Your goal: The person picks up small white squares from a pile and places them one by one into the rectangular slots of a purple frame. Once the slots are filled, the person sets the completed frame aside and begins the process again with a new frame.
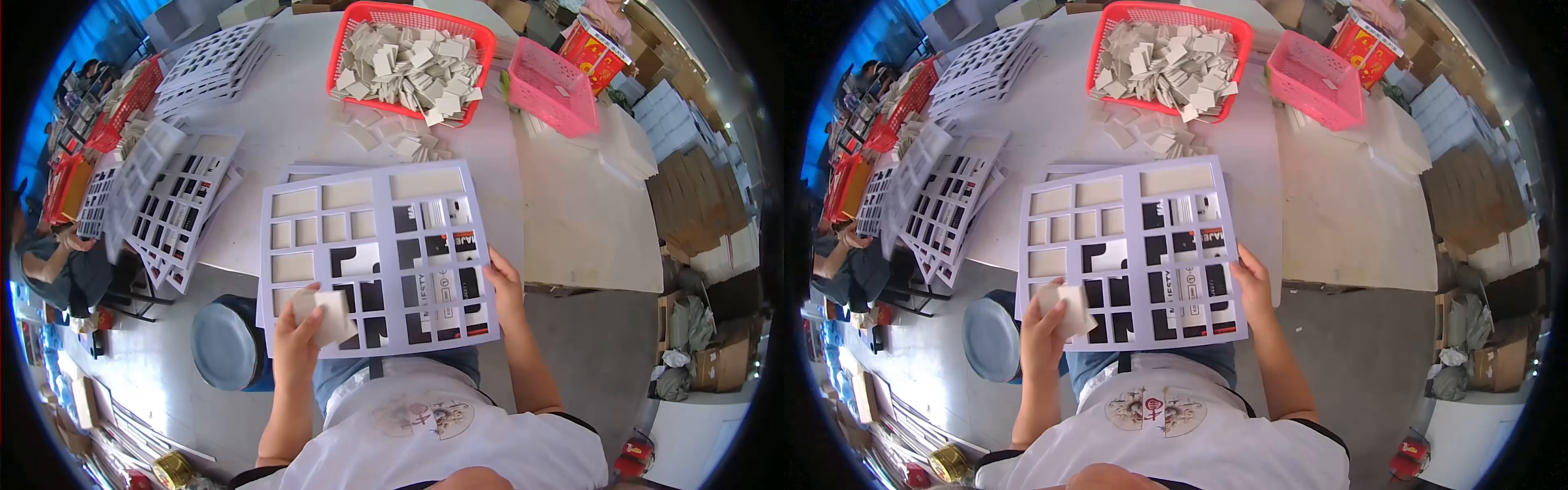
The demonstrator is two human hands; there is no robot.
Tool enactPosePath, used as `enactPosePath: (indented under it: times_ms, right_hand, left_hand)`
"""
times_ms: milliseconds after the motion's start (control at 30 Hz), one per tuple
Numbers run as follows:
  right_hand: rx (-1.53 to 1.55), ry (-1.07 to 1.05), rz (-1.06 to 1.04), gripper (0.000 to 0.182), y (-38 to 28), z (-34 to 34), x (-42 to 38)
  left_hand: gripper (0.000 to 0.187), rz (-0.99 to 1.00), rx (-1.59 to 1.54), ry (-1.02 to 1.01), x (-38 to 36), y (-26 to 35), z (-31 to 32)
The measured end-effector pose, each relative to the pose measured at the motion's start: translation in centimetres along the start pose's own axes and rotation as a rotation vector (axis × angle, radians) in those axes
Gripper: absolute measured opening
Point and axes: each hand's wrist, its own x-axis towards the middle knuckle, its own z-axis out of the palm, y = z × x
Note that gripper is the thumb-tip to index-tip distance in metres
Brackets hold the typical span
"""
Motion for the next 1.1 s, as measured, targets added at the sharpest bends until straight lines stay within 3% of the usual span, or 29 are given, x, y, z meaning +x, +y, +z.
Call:
enactPosePath:
  times_ms: [33,133,233,267,367,467,567,667,767,967,1100]
  right_hand:
    - [-0.131,0.090,-0.009,0.043,1.7,-1.5,-0.4]
    - [-1.209,0.251,-0.238,0.035,2.5,-1.7,-2.0]
    - [-1.079,0.268,-0.574,0.030,0.3,1.1,-1.4]
    - [-0.880,0.155,-0.506,0.032,0.0,1.6,-0.7]
    - [-0.453,-0.102,-0.049,0.028,-2.7,4.3,-0.2]
    - [-0.508,-0.171,-0.141,0.020,-1.7,4.6,2.0]
    - [-0.437,0.001,-0.055,0.013,-1.8,4.3,5.8]
    - [-0.459,0.008,-0.087,0.011,-0.5,2.8,10.6]
    - [-0.442,0.008,-0.084,0.011,-0.1,2.7,12.7]
    - [-0.485,0.021,-0.070,0.011,0.6,3.2,13.5]
    - [-0.579,0.014,-0.058,0.011,-0.3,3.5,13.0]
  left_hand:
    - [0.047,-0.016,0.033,-0.006,1.2,-1.1,1.1]
    - [0.041,-0.082,0.094,-0.127,4.1,-3.8,4.7]
    - [0.038,-0.125,0.250,-0.185,6.0,-6.3,7.4]
    - [0.037,-0.124,0.257,-0.193,6.4,-7.0,8.1]
    - [0.036,-0.102,0.285,-0.222,7.3,-8.7,9.6]
    - [0.036,-0.058,0.313,-0.227,8.0,-9.3,10.1]
    - [0.036,-0.052,0.307,-0.169,8.8,-8.5,9.8]
    - [0.031,0.017,0.311,-0.082,10.0,-7.2,9.6]
    - [0.028,0.057,0.098,-0.033,11.5,-7.0,9.1]
    - [0.028,0.132,0.293,-0.131,14.7,-6.7,9.5]
    - [0.028,0.208,0.379,-0.069,16.1,-7.7,10.7]
